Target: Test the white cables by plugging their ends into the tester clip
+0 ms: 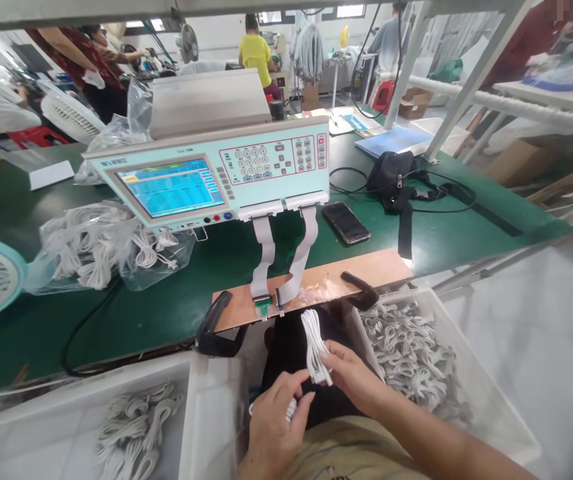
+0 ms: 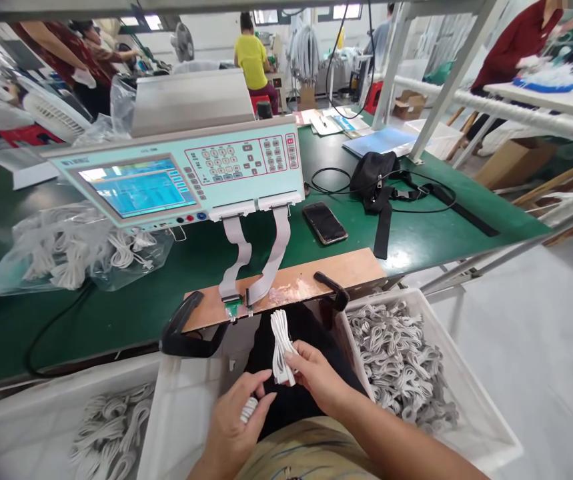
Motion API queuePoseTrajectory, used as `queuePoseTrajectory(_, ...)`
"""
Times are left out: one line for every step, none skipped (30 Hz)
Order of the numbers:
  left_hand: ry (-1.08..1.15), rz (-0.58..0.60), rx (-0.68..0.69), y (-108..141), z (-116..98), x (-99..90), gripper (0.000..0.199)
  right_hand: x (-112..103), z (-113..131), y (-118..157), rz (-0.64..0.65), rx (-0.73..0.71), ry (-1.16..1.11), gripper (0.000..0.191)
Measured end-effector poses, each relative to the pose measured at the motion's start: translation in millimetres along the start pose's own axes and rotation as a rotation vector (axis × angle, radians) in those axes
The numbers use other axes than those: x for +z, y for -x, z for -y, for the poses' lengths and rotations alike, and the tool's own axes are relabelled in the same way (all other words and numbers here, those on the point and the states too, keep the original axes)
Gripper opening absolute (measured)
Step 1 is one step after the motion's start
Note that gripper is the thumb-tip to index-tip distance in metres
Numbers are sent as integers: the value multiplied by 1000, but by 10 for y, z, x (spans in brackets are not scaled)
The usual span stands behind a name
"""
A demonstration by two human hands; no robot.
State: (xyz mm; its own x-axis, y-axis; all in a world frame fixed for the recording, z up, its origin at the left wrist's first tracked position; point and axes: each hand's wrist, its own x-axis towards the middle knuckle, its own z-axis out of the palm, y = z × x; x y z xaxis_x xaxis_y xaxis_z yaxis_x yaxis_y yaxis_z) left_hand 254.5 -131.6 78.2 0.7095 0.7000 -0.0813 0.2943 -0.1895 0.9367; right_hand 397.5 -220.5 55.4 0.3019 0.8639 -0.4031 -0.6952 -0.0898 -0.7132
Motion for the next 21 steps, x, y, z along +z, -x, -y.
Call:
queuePoseTrajectory(-27, 26, 31, 0, -10, -13, 26, 20, -5, 7, -5, 13, 8, 26)
queuePoseTrajectory(-37, 45, 32, -2, -15, -20, 29, 39, -10, 11, -11, 28, 19, 27)
queuePoseTrajectory(-30, 61, 14, -7, -13, -22, 30, 55, -15, 13, -17, 46, 35, 29)
queuePoseTrajectory(-13, 74, -11, -15, -4, -21, 29, 69, -20, 13, -21, 59, 59, 30)
queuePoseTrajectory(7, 82, -33, -25, 11, -20, 26, 79, -24, 11, -23, 66, 92, 32)
queuePoseTrajectory(24, 89, -43, -37, 27, -21, 23, 85, -28, 8, -24, 67, 132, 34)
queuePoseTrajectory(30, 110, -36, -52, 42, -26, 20, 85, -32, 6, -18, 71, 177, 36)
queuePoseTrajectory(24, 137, -19, -68, 51, -33, 18, 80, -36, 6, -8, 78, 231, 37)
queuePoseTrajectory(13, 167, -1, -88, 53, -43, 16, 70, -39, 9, 5, 85, 306, 38)
queuePoseTrajectory(9, 187, 11, -108, 49, -54, 14, 54, -40, 16, 7, 79, 408, 38)
queuePoseTrajectory(18, 199, 11, -128, 41, -65, 12, 34, -40, 26, -9, 48, 536, 37)
queuePoseTrajectory(43, 203, -5, -148, 33, -74, 10, 11, -37, 39, -43, -18, 683, 35)
queuePoseTrajectory(80, 207, -36, -164, 28, -78, 8, -12, -31, 53, -86, -120, 835, 33)
queuePoseTrajectory(126, 207, -78, -177, 30, -78, 7, -34, -21, 67, -112, -241, 975, 33)
queuePoseTrajectory(175, 207, -124, -184, 40, -73, 7, -52, -7, 79, -101, -361, 1093, 36)
queuePoseTrajectory(227, 206, -168, -186, 59, -61, 8, -64, 12, 89, -45, -466, 1182, 37)
queuePoseTrajectory(282, 196, -205, -181, 83, -44, 10, -68, 35, 96, 43, -542, 1241, 35)
queuePoseTrajectory(338, 181, -236, -170, 112, -23, 11, -64, 59, 99, 134, -583, 1271, 30)
queuePoseTrajectory(391, 161, -260, -155, 143, 2, 13, -53, 83, 97, 205, -584, 1271, 27)
queuePoseTrajectory(441, 139, -280, -141, 174, 29, 15, -37, 104, 90, 244, -554, 1248, 24)
queuePoseTrajectory(489, 123, -306, -132, 202, 57, 18, -18, 118, 74, 243, -504, 1211, 22)
